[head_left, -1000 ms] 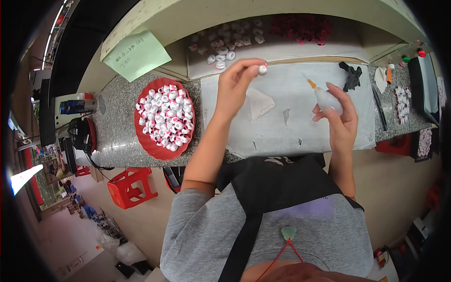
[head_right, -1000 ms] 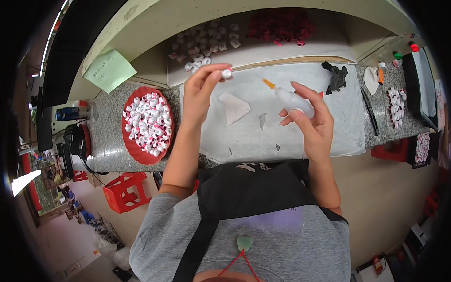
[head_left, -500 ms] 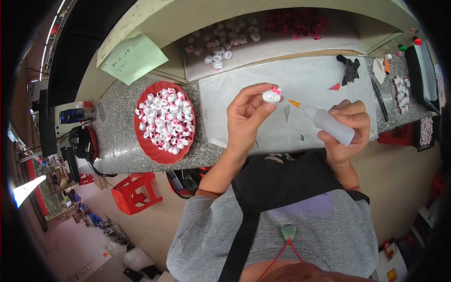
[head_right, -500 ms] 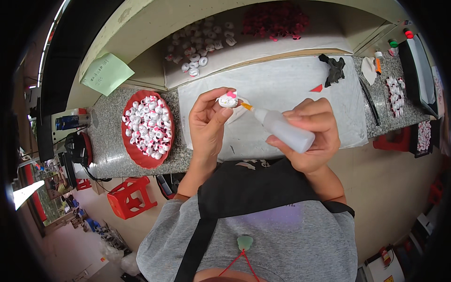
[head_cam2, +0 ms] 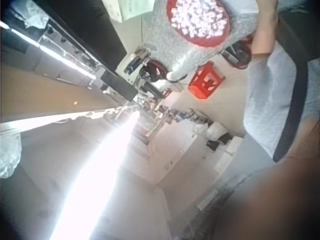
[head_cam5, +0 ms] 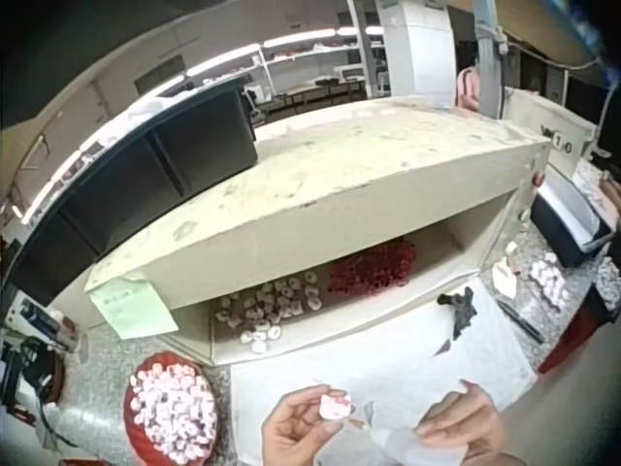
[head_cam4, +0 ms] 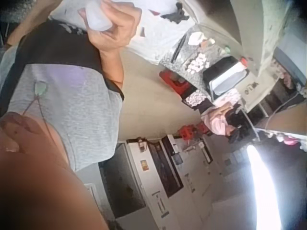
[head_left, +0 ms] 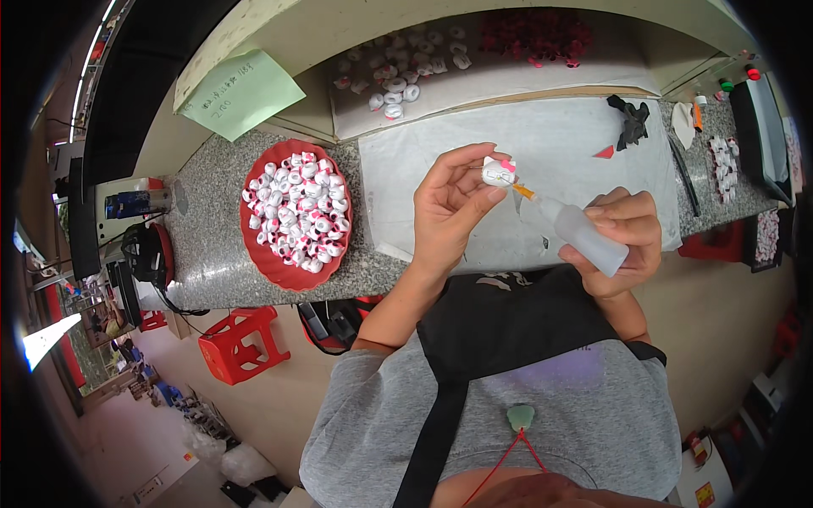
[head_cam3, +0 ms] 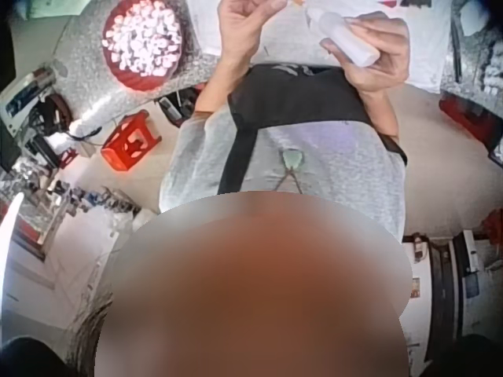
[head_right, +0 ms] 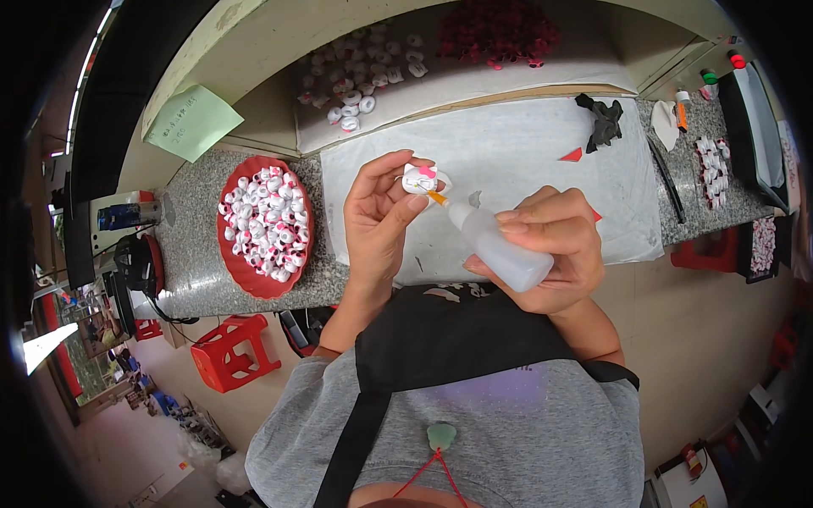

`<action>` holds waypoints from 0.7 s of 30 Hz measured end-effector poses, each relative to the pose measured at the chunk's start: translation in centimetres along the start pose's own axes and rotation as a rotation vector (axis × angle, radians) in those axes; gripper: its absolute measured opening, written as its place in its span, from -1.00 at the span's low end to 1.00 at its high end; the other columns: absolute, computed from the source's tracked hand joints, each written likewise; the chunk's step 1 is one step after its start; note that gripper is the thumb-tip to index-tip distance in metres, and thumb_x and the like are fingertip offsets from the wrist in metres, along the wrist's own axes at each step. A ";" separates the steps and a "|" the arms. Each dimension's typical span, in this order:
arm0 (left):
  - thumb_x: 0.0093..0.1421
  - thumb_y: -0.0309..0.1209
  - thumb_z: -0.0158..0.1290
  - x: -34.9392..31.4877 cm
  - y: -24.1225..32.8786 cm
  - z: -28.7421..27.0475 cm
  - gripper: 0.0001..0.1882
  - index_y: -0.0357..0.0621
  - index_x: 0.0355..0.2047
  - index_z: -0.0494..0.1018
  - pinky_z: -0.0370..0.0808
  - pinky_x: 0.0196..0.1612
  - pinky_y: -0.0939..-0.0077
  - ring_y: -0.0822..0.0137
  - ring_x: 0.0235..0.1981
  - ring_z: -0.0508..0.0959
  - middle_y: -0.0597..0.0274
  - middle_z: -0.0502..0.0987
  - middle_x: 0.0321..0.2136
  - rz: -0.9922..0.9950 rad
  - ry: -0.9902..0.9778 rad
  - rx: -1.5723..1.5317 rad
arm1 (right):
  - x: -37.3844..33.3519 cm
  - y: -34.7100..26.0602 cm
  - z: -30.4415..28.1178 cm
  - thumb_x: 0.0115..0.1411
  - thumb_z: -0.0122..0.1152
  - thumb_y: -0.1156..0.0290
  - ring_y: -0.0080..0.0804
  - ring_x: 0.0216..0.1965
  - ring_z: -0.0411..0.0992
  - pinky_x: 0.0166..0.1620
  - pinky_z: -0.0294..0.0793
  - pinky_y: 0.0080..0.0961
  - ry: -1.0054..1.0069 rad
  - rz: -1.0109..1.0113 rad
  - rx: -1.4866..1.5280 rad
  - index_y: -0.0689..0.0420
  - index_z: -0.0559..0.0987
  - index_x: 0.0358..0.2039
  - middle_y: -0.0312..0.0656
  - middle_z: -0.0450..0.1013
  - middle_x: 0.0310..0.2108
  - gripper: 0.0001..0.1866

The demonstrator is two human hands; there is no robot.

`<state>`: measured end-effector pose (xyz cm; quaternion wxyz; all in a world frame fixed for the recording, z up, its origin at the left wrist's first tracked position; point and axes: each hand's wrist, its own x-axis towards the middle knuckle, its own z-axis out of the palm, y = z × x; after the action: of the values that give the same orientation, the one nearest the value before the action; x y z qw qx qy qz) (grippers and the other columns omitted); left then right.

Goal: Applying a liquid substance from a squeeze bottle onto small white and pink toy components.

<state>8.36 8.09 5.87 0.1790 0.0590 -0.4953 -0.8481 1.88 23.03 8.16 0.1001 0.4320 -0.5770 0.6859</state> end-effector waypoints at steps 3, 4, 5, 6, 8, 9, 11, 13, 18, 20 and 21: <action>-0.11 -0.72 -0.06 0.0 -0.1 0.0 -0.59 -0.33 -0.18 0.19 0.32 -0.17 0.61 0.40 -0.24 0.37 0.10 0.34 -0.28 -0.008 0.004 -0.002 | 0.0 -0.1 -0.1 -0.45 0.34 0.63 -0.52 -0.58 0.29 -0.54 0.30 -0.69 -0.006 0.001 0.001 0.15 0.34 -0.43 -0.19 0.25 -0.47 -0.52; -0.11 -0.71 -0.07 0.0 -0.2 -0.1 -0.59 -0.33 -0.18 0.19 0.33 -0.18 0.55 0.33 -0.26 0.39 0.07 0.34 -0.27 0.006 0.007 0.032 | 0.1 -0.1 -0.2 -0.46 0.34 0.63 -0.52 -0.58 0.29 -0.54 0.30 -0.69 -0.021 0.000 -0.001 0.15 0.35 -0.43 -0.19 0.25 -0.47 -0.52; -0.10 -0.70 -0.09 0.0 -0.3 -0.2 -0.59 -0.32 -0.18 0.18 0.34 -0.19 0.50 0.27 -0.27 0.41 0.04 0.33 -0.26 0.020 0.010 0.066 | 0.1 -0.1 -0.2 -0.46 0.34 0.63 -0.52 -0.58 0.29 -0.54 0.30 -0.69 -0.020 0.001 -0.002 0.15 0.35 -0.43 -0.19 0.25 -0.47 -0.52; -0.10 -0.70 -0.09 0.0 -0.3 -0.2 -0.59 -0.32 -0.18 0.18 0.34 -0.19 0.50 0.27 -0.27 0.41 0.04 0.33 -0.26 0.019 0.010 0.067 | 0.0 -0.1 -0.2 -0.45 0.34 0.63 -0.53 -0.59 0.28 -0.55 0.29 -0.70 -0.013 0.001 0.007 0.15 0.35 -0.43 -0.19 0.25 -0.48 -0.52; -0.10 -0.69 -0.08 0.1 -0.3 -0.2 -0.59 -0.32 -0.17 0.17 0.34 -0.19 0.50 0.28 -0.27 0.40 0.04 0.33 -0.27 0.042 0.012 0.063 | 0.0 -0.1 -0.1 -0.45 0.34 0.63 -0.53 -0.60 0.28 -0.56 0.28 -0.70 -0.007 0.001 0.017 0.15 0.36 -0.43 -0.19 0.25 -0.48 -0.53; -0.10 -0.69 -0.08 0.0 -0.3 -0.2 -0.59 -0.32 -0.17 0.17 0.34 -0.19 0.50 0.28 -0.27 0.40 0.04 0.33 -0.27 0.041 0.012 0.064 | 0.0 -0.1 -0.1 -0.45 0.34 0.63 -0.53 -0.60 0.27 -0.56 0.28 -0.70 0.003 -0.004 0.012 0.16 0.35 -0.43 -0.20 0.25 -0.48 -0.53; -0.11 -0.72 -0.06 0.0 -0.2 -0.1 -0.57 -0.32 -0.17 0.18 0.30 -0.17 0.61 0.40 -0.22 0.36 0.11 0.34 -0.27 0.013 -0.009 -0.007 | 0.0 0.0 -0.1 -0.45 0.34 0.63 -0.54 -0.60 0.26 -0.56 0.28 -0.70 0.015 -0.009 0.004 0.16 0.35 -0.43 -0.20 0.25 -0.48 -0.53; -0.11 -0.73 -0.07 0.0 -0.2 -0.1 -0.58 -0.32 -0.17 0.18 0.30 -0.17 0.62 0.40 -0.22 0.36 0.11 0.34 -0.27 0.011 -0.012 -0.003 | 0.0 0.1 0.0 -0.46 0.34 0.63 -0.54 -0.61 0.26 -0.57 0.27 -0.70 0.021 -0.029 -0.008 0.15 0.35 -0.44 -0.20 0.24 -0.48 -0.53; -0.11 -0.73 -0.07 -0.1 -0.1 0.0 -0.58 -0.32 -0.17 0.18 0.30 -0.17 0.62 0.40 -0.22 0.36 0.11 0.34 -0.27 0.004 -0.012 -0.008 | 0.0 0.0 -0.1 -0.46 0.34 0.63 -0.54 -0.60 0.26 -0.57 0.27 -0.69 0.020 -0.032 0.021 0.15 0.34 -0.44 -0.20 0.24 -0.47 -0.52; -0.11 -0.72 -0.06 0.0 -0.1 0.0 -0.58 -0.31 -0.17 0.18 0.31 -0.18 0.63 0.41 -0.23 0.36 0.11 0.34 -0.27 0.000 -0.008 0.006 | 0.0 -0.1 -0.1 -0.45 0.34 0.63 -0.54 -0.60 0.26 -0.57 0.27 -0.69 0.017 -0.032 0.020 0.15 0.34 -0.44 -0.20 0.24 -0.48 -0.52; -0.11 -0.72 -0.06 0.0 -0.1 0.1 -0.58 -0.31 -0.17 0.18 0.31 -0.18 0.63 0.41 -0.23 0.36 0.11 0.34 -0.27 -0.001 -0.009 0.005 | -0.1 -0.2 0.0 -0.38 0.31 0.58 -0.53 -0.60 0.23 -0.54 0.26 -0.66 0.016 -0.003 0.003 0.14 0.33 -0.44 -0.20 0.23 -0.48 -0.57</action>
<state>8.31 8.18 5.80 0.1762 0.0562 -0.4982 -0.8471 2.08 23.19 8.21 0.1051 0.4278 -0.5743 0.6900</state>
